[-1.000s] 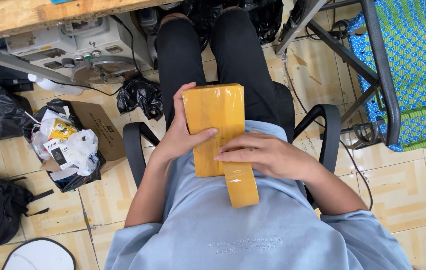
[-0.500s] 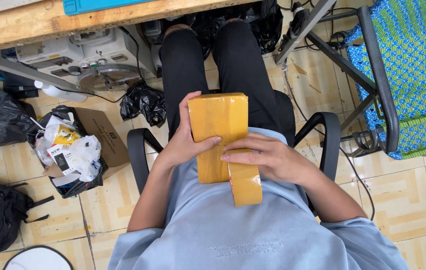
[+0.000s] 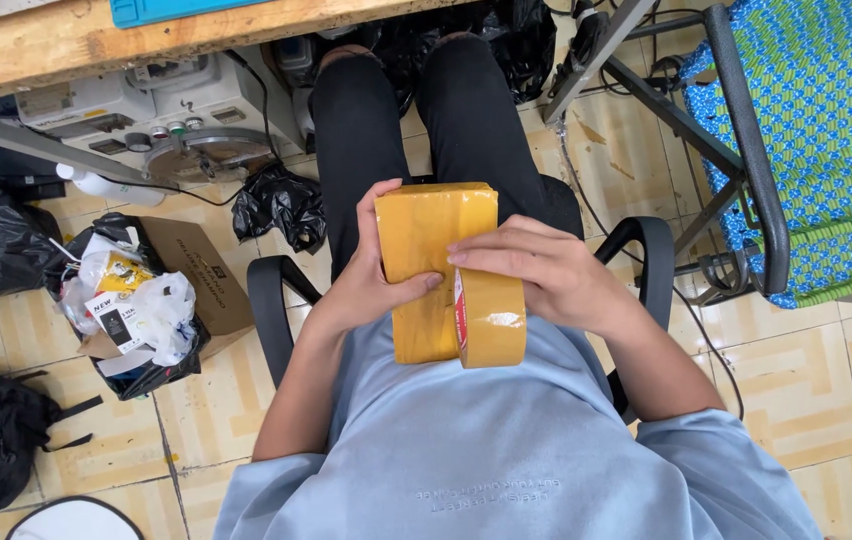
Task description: The person applies adhesive tape to a small white box by hand, wrapping it around the exterior and smoothing it down.
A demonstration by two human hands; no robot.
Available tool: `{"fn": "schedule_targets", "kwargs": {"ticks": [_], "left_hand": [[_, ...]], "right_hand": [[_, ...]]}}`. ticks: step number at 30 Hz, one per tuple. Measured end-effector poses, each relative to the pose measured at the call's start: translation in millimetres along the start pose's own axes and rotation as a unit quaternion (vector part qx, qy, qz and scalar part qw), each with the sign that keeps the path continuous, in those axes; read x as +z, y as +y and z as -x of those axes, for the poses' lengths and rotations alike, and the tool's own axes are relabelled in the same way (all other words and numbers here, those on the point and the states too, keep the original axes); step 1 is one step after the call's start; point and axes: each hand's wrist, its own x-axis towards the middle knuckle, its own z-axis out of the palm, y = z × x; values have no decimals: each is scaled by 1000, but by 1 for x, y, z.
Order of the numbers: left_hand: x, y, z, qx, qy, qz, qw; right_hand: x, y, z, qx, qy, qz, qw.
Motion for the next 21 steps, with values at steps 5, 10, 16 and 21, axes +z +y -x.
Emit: {"fn": "schedule_targets", "kwargs": {"ticks": [5, 10, 16, 21], "left_hand": [[4, 8, 0, 0, -6, -1, 1000], [4, 5, 0, 0, -5, 6, 1000], [3, 5, -1, 0, -7, -1, 1000], [3, 1, -1, -11, -2, -5, 1000]], "right_hand": [[-1, 13, 2, 9, 12, 24, 1000], [-3, 17, -4, 2, 20, 48, 999], [-6, 18, -15, -28, 49, 67, 996], [-8, 19, -20, -33, 61, 78, 995]]}}
